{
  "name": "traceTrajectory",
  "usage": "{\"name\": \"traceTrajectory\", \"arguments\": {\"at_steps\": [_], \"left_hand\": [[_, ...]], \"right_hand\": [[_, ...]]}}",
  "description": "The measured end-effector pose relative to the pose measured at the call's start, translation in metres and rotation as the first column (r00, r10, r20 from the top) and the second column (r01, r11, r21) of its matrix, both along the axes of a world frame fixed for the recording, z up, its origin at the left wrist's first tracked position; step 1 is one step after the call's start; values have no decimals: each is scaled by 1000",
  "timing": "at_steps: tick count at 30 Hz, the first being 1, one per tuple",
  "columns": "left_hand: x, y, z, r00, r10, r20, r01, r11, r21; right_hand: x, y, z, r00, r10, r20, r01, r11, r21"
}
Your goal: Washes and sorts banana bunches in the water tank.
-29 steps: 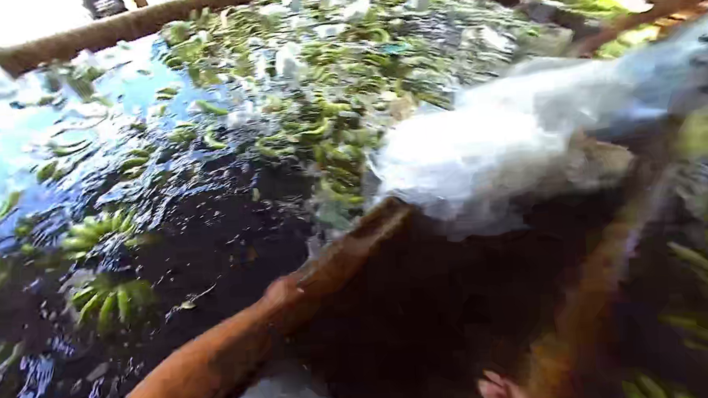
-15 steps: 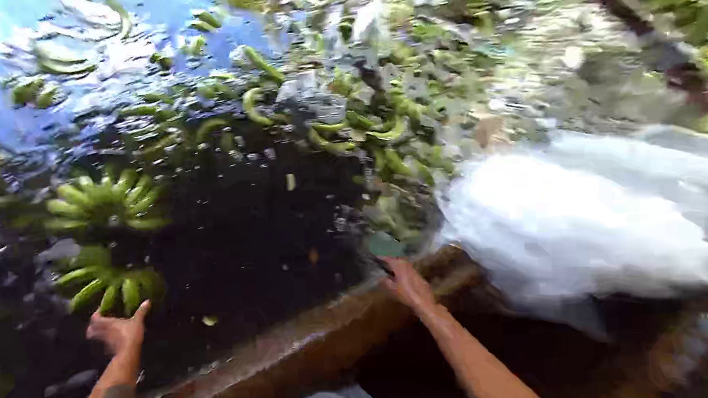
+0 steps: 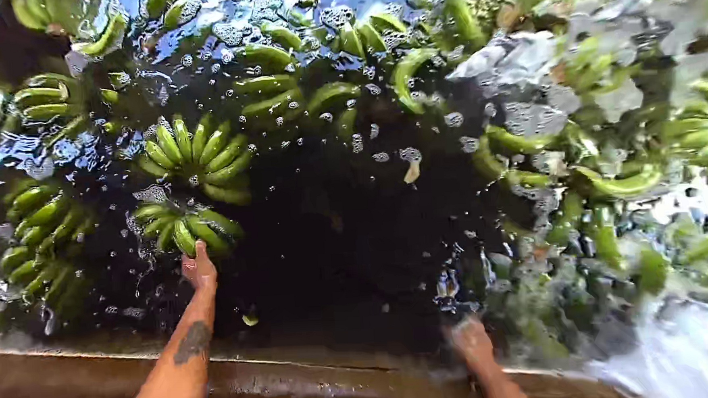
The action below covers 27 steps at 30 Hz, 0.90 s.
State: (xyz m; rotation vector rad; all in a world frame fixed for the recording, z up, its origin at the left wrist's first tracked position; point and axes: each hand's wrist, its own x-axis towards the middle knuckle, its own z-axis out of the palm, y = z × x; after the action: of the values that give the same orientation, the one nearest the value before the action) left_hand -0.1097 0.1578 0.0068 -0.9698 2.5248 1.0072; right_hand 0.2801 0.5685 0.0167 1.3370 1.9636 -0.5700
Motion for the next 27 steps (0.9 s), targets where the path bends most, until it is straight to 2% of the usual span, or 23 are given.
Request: {"name": "traceTrajectory", "arguments": {"at_steps": [1,2,4,6,7,8,10,11,13,14,16,17,19,21,22,24,26,27], "left_hand": [[16,11,-1,990,122,-72,-108,979,174],[37,20,-1,968,232,-95,-185,918,351],[85,38,13,919,392,-33,-278,705,653],[134,47,30,892,443,89,-333,510,793],[155,47,36,889,432,149,-360,463,810],[171,45,41,884,426,191,-393,460,796],[183,39,40,882,415,225,-436,533,725],[180,36,35,897,382,221,-423,601,678],[164,34,18,932,293,214,-362,747,557],[153,38,7,918,306,253,-393,791,468],[143,45,-10,844,349,408,-488,817,309],[146,45,-17,832,307,461,-467,836,287],[150,36,-28,850,117,514,-328,881,342],[140,29,-37,845,-49,532,-137,943,305],[133,25,-39,837,-127,532,-26,963,270],[116,18,-38,829,-182,528,61,969,238],[94,10,-36,772,-273,574,131,952,276],[86,8,-36,753,-309,581,165,944,287]], "right_hand": [[-11,-8,-6,995,-71,-69,65,995,-81],[-22,-17,-11,976,-156,-150,130,977,-167],[-52,-44,-14,899,-351,-262,249,901,-354],[-82,-78,-9,775,-568,-276,333,739,-586],[-95,-95,-8,703,-662,-258,345,636,-690],[-108,-110,-6,639,-738,-220,342,528,-778],[-139,-135,-4,535,-831,-156,292,355,-888],[-153,-142,-7,509,-847,-155,253,319,-913],[-179,-148,-15,531,-834,-149,256,326,-910],[-193,-148,-18,569,-813,-126,294,344,-892],[-216,-142,-21,648,-760,-45,365,362,-858],[-222,-140,-21,686,-728,-6,393,377,-839],[-223,-140,-24,725,-685,72,437,375,-817],[-218,-147,-24,712,-691,128,470,332,-818],[-211,-152,-27,691,-708,146,479,297,-826],[-196,-165,-30,618,-772,149,522,261,-812],[-186,-180,-17,499,-858,120,576,225,-786],[-181,-185,-8,414,-904,110,587,173,-791]]}}
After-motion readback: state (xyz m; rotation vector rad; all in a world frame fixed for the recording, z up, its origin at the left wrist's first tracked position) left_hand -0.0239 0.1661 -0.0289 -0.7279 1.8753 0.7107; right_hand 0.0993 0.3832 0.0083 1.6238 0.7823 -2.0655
